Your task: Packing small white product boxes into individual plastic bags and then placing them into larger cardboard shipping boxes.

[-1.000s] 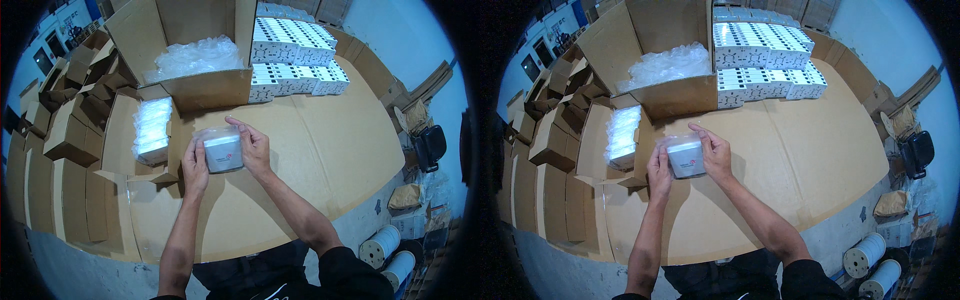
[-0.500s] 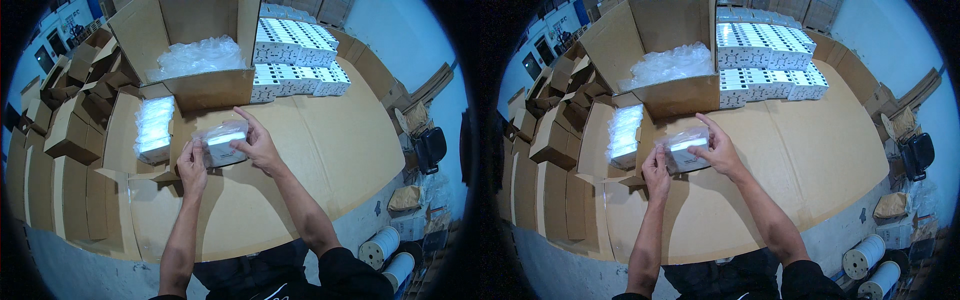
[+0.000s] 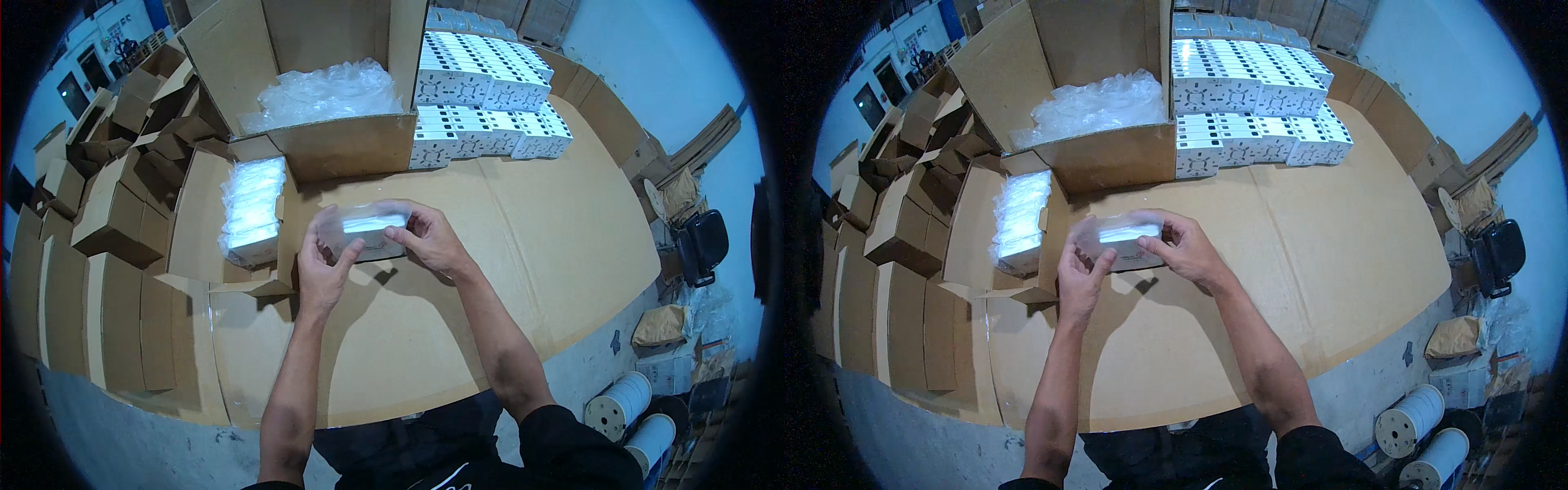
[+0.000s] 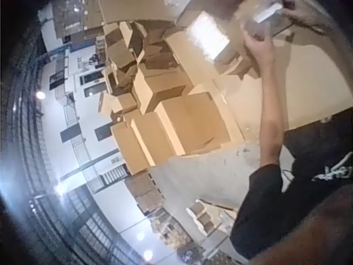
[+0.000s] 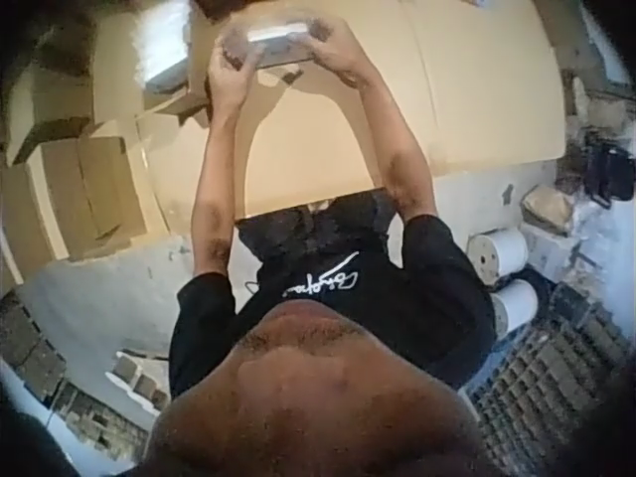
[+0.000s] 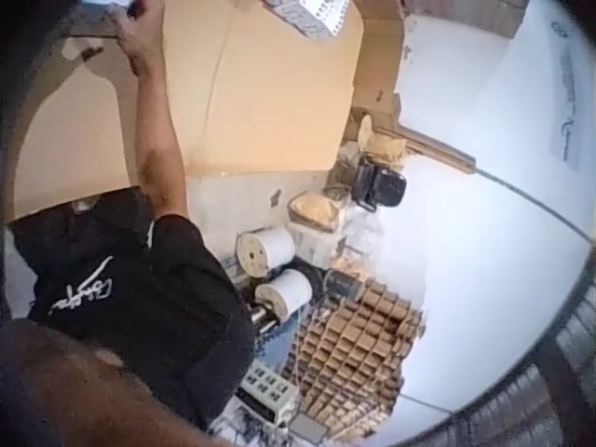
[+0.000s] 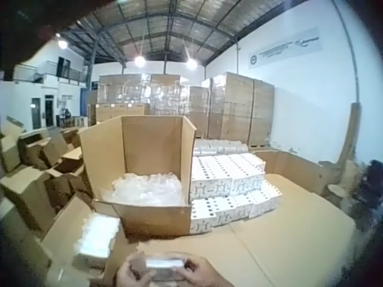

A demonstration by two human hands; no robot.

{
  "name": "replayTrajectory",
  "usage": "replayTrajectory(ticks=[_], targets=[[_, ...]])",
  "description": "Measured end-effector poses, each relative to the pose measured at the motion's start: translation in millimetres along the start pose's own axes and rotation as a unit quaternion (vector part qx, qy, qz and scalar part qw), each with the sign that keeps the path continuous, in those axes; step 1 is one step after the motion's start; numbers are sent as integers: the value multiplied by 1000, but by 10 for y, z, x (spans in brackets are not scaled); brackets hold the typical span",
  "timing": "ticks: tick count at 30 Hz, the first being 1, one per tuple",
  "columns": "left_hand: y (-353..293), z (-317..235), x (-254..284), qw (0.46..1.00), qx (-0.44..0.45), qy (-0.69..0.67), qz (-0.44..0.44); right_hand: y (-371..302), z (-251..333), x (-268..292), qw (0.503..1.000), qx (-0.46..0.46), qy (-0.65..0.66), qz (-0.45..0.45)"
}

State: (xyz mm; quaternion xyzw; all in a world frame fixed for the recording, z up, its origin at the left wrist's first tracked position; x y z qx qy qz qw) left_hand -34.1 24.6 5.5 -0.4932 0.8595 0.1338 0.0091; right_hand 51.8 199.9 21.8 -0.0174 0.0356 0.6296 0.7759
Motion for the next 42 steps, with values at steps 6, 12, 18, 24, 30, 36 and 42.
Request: replayTrajectory(ticks=[6, 12, 18, 24, 30, 36, 42], targets=[[56, 99, 55, 996, 45, 3, 75, -9, 43, -11, 999, -29, -46, 1], [58, 125, 99, 996, 40, -22, 81, 23, 12, 52, 999, 44, -12, 11], [57, 203, 161, 993, 64, -81, 51, 31, 8, 51, 996, 75, 38, -3], [60, 215, 123, 983, 83, -160, 29, 52, -39, 72, 995, 76, 69, -21], [69, 165, 127, 985, 79, -153, 9, 58, -55, 89, 995, 93, 44, -15], [56, 215, 151, 989, 72, -126, -9, 8, 53, 59, 992, 104, 66, -39], [18, 178, 111, 989, 73, -122, -28, -30, 55, 203, 984, 159, 16, 78]])
Point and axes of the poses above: each hand's wrist, its own y-axis towards the middle knuckle, its own x-axis out of the back of the hand, z = x × y, the point moved 2 cm from there along y, towards the middle knuckle, and after that the axes turned 3 degrees about z, right-handed, at the moved point
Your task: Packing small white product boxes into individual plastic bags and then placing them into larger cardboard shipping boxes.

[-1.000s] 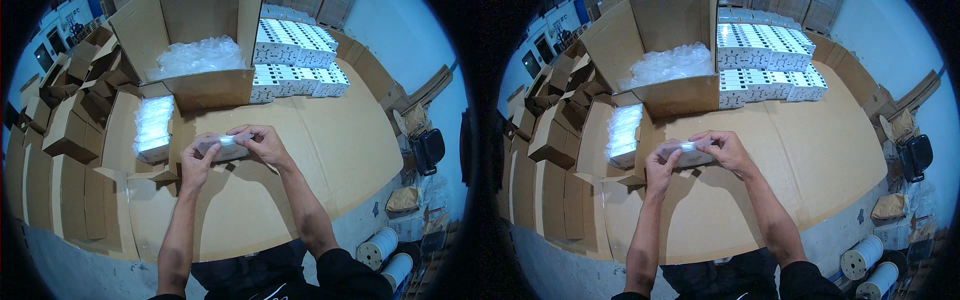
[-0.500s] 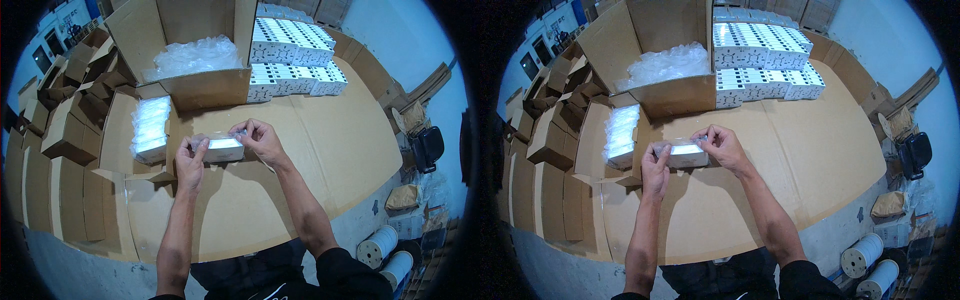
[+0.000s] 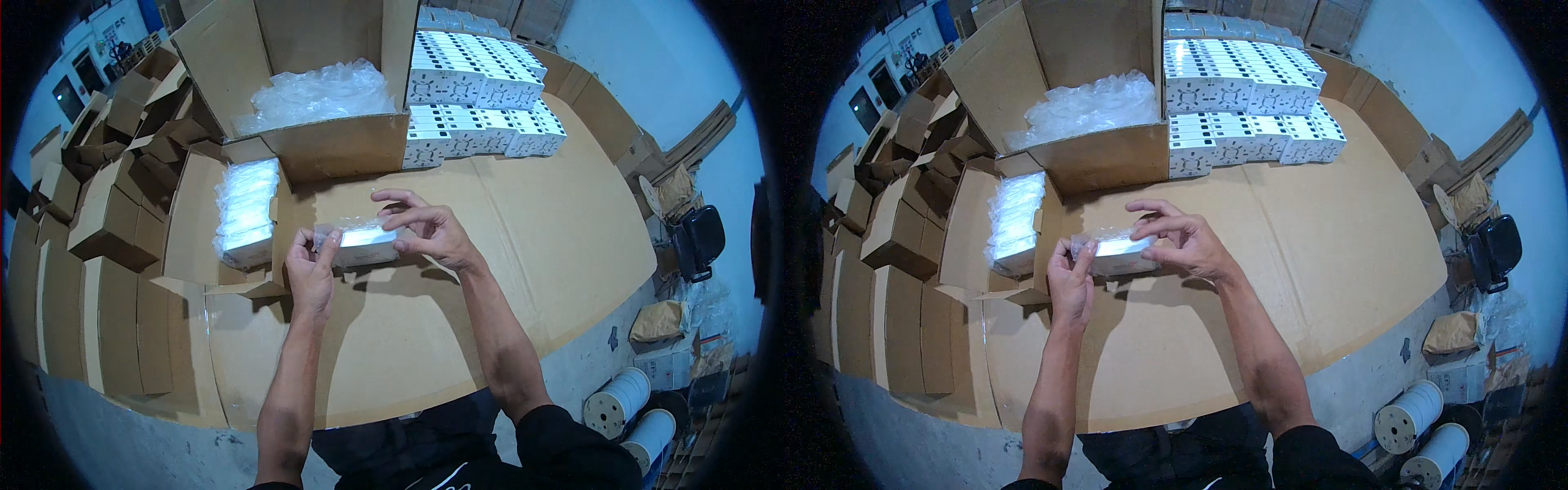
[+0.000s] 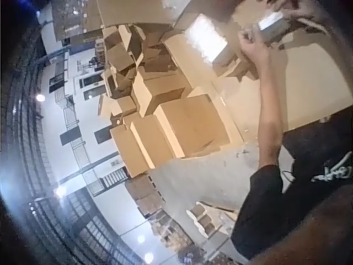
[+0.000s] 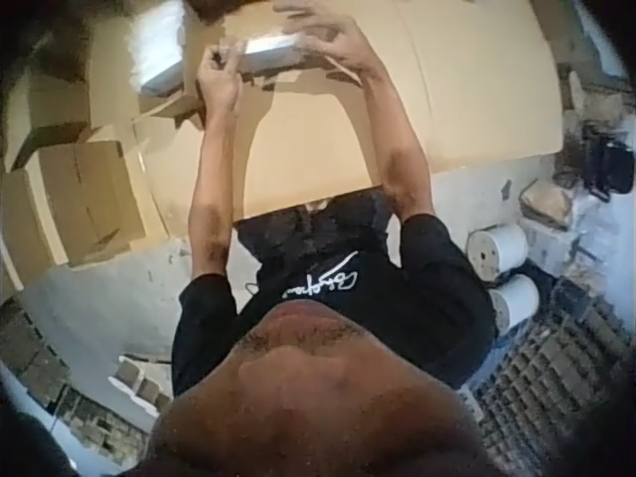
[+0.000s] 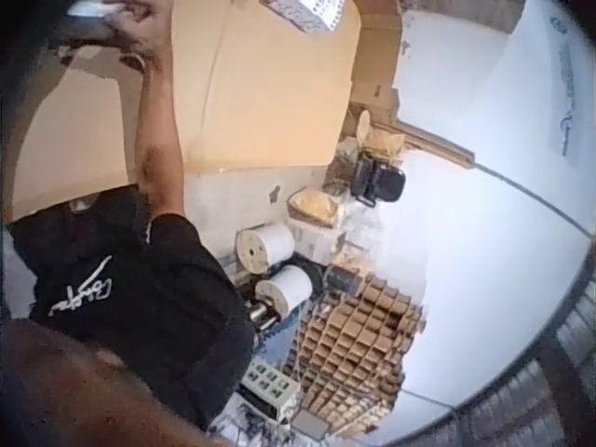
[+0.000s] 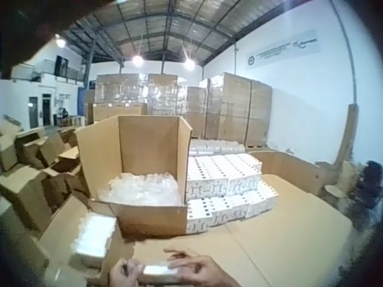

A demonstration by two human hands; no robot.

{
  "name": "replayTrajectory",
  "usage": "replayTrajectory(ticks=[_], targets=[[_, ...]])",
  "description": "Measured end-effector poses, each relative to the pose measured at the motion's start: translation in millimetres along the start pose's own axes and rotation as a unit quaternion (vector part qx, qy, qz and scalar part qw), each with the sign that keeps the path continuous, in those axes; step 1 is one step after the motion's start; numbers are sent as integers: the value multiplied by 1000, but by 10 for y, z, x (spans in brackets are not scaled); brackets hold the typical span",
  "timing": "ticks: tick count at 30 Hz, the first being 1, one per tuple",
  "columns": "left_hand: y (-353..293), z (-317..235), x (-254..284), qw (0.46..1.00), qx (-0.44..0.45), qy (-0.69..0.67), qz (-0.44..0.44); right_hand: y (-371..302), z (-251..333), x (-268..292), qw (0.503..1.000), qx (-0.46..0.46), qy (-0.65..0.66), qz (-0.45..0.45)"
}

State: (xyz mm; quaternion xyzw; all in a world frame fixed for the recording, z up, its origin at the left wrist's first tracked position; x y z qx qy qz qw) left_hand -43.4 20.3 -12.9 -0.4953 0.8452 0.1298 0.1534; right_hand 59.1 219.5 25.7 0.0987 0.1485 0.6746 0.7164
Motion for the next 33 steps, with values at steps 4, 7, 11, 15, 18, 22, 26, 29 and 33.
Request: replayTrajectory(ticks=[4, 7, 11, 15, 18, 22, 26, 29, 33], targets=[[1, -11, 11, 1000, 2, -3, 4, 10, 20, -85, 988, -108, -109, 20], [3, -11, 20, 1000, 6, 1, 4, 8, 10, -117, 972, -226, -51, -43], [15, 36, 68, 1000, 6, 16, -19, -2, -49, -79, 978, -189, -71, -45], [-118, -179, -81, 980, -126, 105, -117, 14, -12, -111, 975, -207, -68, -49], [-276, -372, -162, 832, -363, 408, -101, 13, -28, -89, 978, -192, -67, -46], [-362, -361, -346, 760, -429, 484, 65, 23, -28, -119, 985, -160, -36, -45], [-279, -336, -317, 780, -365, 504, 67, 25, 17, -117, 980, -185, -60, -44], [-214, -338, -281, 852, -282, 432, 87, 10, 2, -78, 980, -176, -93, -26], [-107, -190, -188, 931, -170, 307, 101, 12, 23, -140, 988, -116, -57, -81]])
Point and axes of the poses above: each hand's wrist, its own y-axis towards the middle knuckle, its own x-axis out of the back of the hand, z = x × y, the point moved 2 cm from there along y, towards the middle knuckle, and after that the axes turned 3 degrees about z, right-handed, at the moved point
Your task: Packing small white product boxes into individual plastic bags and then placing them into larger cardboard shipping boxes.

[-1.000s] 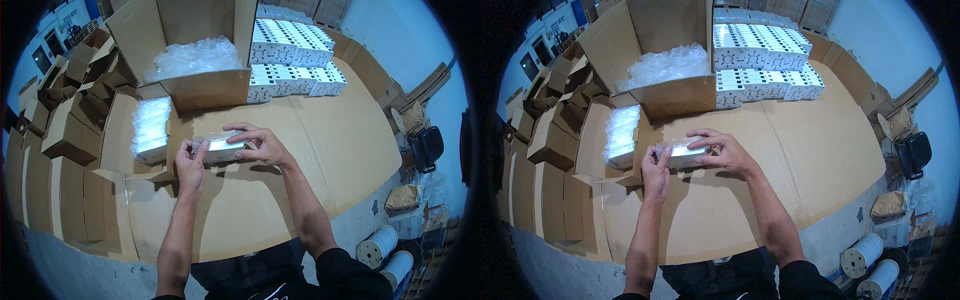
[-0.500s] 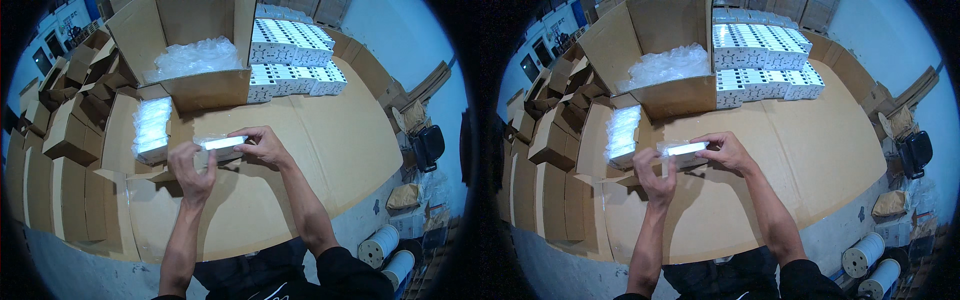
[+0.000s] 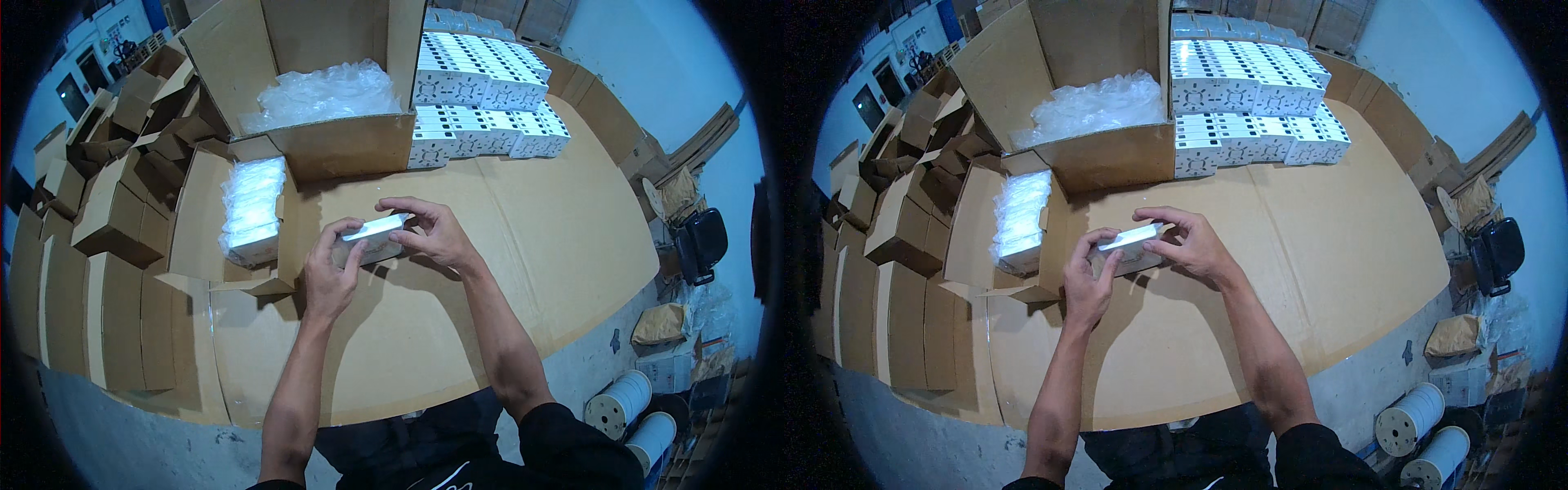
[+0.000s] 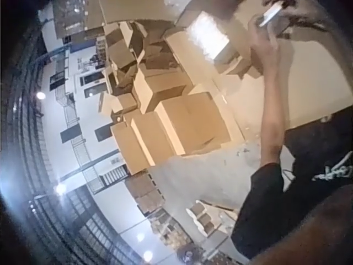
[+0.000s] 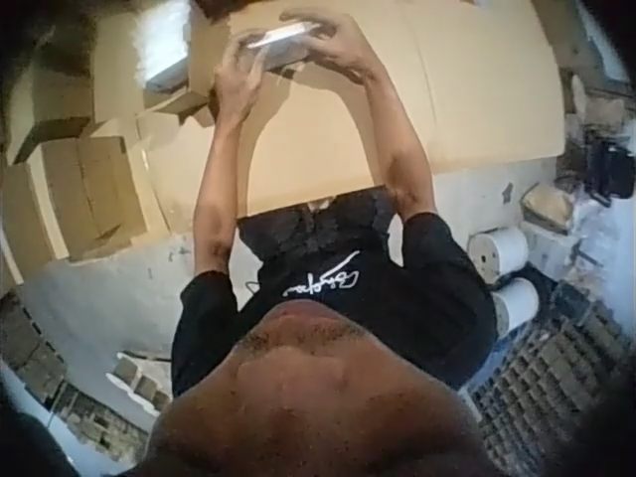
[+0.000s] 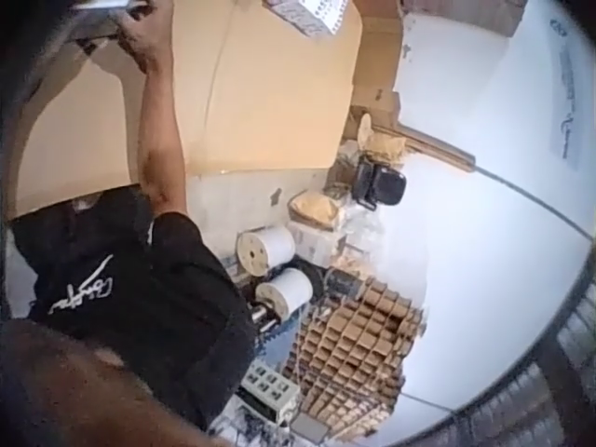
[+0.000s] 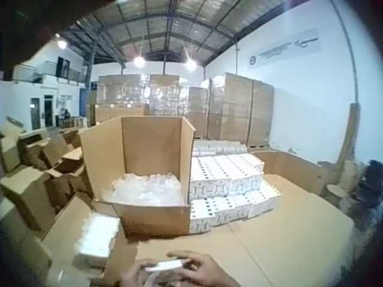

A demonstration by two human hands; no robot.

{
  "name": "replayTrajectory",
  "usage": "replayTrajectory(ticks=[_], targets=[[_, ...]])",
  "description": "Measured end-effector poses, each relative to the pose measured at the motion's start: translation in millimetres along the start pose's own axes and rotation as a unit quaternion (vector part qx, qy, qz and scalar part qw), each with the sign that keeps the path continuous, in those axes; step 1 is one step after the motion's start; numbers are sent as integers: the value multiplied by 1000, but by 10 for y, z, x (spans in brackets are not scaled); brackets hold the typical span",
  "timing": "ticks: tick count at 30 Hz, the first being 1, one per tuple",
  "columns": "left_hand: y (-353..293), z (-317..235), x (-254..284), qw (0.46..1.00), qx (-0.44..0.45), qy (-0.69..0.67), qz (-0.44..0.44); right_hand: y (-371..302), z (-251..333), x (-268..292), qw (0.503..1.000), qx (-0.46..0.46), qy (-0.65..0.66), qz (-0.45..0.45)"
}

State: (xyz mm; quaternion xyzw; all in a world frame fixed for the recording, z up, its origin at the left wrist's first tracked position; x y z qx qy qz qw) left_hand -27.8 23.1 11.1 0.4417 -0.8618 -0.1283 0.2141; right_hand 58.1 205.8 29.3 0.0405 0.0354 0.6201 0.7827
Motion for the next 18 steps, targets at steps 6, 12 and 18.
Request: replayTrajectory(ticks=[6, 12, 18], targets=[[47, 144, -15, 996, 38, -85, 13, -1, 23, 66, 992, -35, -118, 19], [-25, 54, 5, 996, 68, -47, 28, -24, 217, 61, 922, 122, -367, 27], [-441, 41, 37, 994, 54, 96, 4, 26, 473, 21, 898, 83, -432, 20]])
Point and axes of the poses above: each hand's wrist, its own y-axis towards the middle knuckle, its own x-axis out of the back of the hand, z = x × y, the point moved 2 cm from there along y, towards the middle knuckle, and after that the axes turned 3 degrees about z, right-handed, at the moved point
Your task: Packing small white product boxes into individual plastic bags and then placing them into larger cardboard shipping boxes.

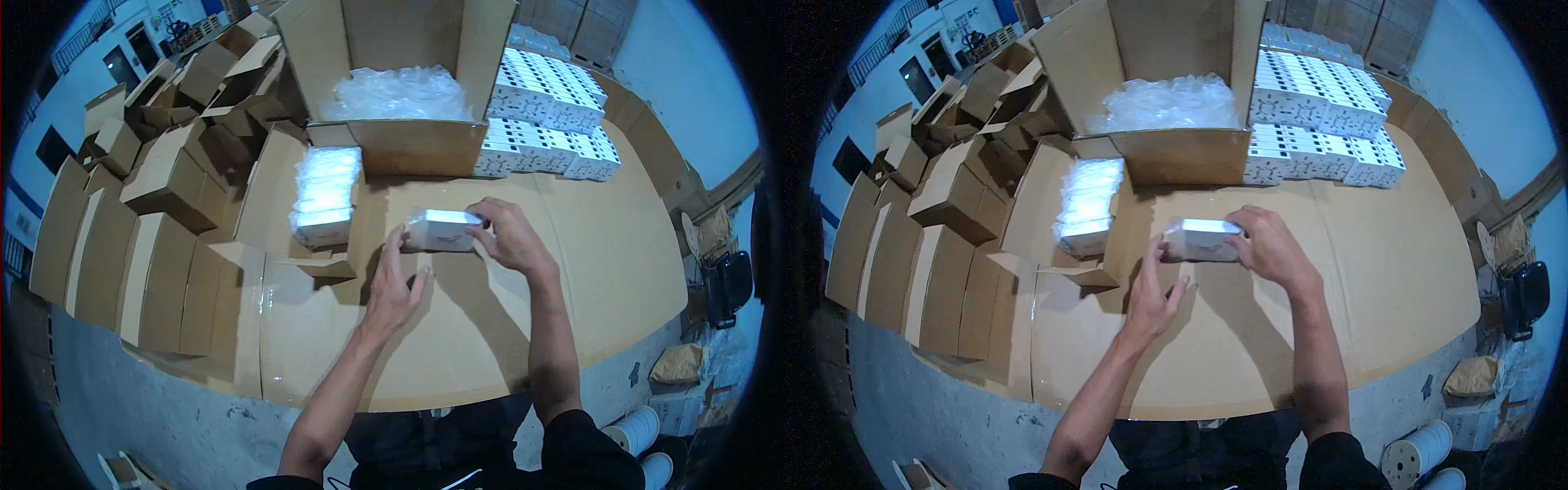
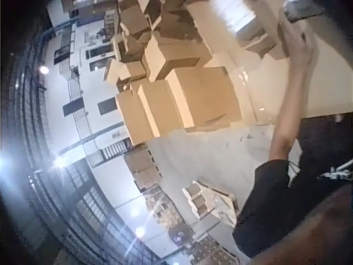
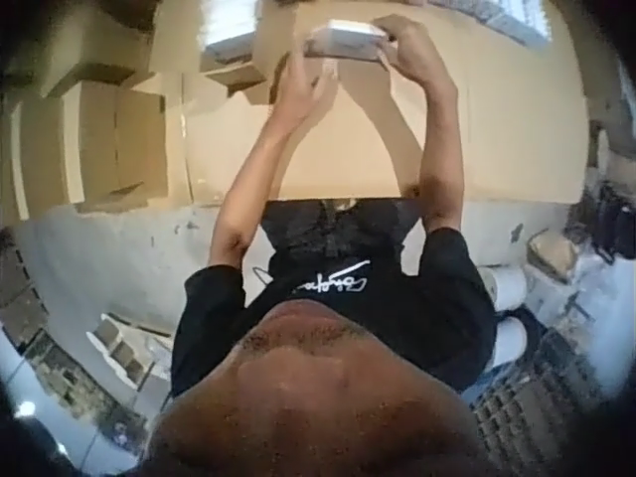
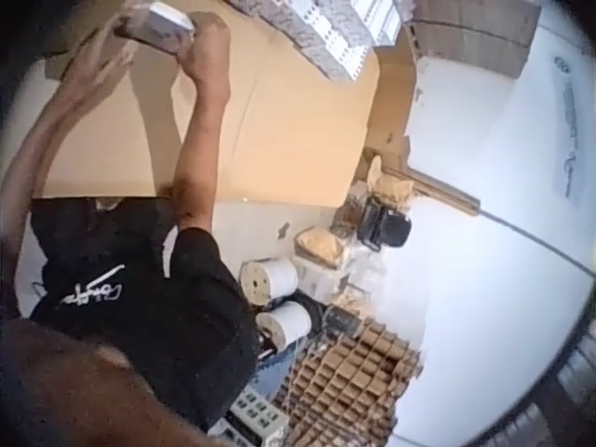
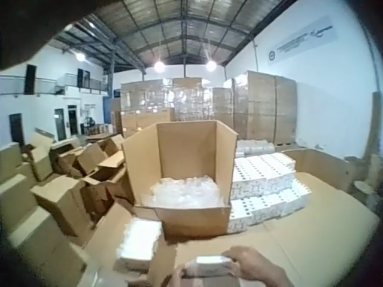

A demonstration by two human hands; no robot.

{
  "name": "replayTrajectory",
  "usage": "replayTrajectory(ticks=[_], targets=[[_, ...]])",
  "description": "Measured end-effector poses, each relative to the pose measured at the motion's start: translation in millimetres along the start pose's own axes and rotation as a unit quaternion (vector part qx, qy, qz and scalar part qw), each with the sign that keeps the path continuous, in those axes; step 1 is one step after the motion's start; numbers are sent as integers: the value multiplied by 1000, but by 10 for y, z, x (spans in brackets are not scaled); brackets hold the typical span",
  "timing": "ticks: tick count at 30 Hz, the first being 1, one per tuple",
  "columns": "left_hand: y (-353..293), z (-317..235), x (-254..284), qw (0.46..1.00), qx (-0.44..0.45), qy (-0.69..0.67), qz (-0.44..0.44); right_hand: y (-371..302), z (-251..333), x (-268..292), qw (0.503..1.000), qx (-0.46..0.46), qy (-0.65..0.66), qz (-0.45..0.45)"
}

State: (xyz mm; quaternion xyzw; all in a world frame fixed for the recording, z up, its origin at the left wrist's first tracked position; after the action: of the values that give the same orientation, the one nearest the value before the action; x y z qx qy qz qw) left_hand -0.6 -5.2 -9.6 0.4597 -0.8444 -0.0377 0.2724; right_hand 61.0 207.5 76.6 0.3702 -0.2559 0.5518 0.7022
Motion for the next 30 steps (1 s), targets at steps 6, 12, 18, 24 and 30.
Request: replayTrajectory(ticks=[6, 12, 18, 24, 30], targets=[[-640, -225, 164, 948, -58, 276, 150, 60, -254, 87, 993, 14, -71, -88], [-1024, -440, 368, 936, -10, 311, 166, 306, 86, -186, 971, -8, 172, -169], [-995, -411, 351, 940, -12, 301, 162, 622, 700, -728, 911, 56, 408, -39], [-986, -402, 359, 941, -25, 304, 148, 769, 900, -800, 963, 26, 266, 44], [-995, -362, 362, 947, -21, 289, 139, 935, 1086, -654, 980, 162, 65, 97]])
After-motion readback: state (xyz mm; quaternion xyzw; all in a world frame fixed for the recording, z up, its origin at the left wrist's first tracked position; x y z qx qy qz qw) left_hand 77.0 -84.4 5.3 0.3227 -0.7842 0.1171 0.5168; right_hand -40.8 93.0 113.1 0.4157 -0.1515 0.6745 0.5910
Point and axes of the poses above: each hand's wrist, its own y-axis towards the middle knuckle, its own x-axis out of the back of the hand, z = x × y, the point moved 2 cm from there along y, towards the middle knuckle, and after that the axes turned 3 degrees about z, right-handed, at the moved point
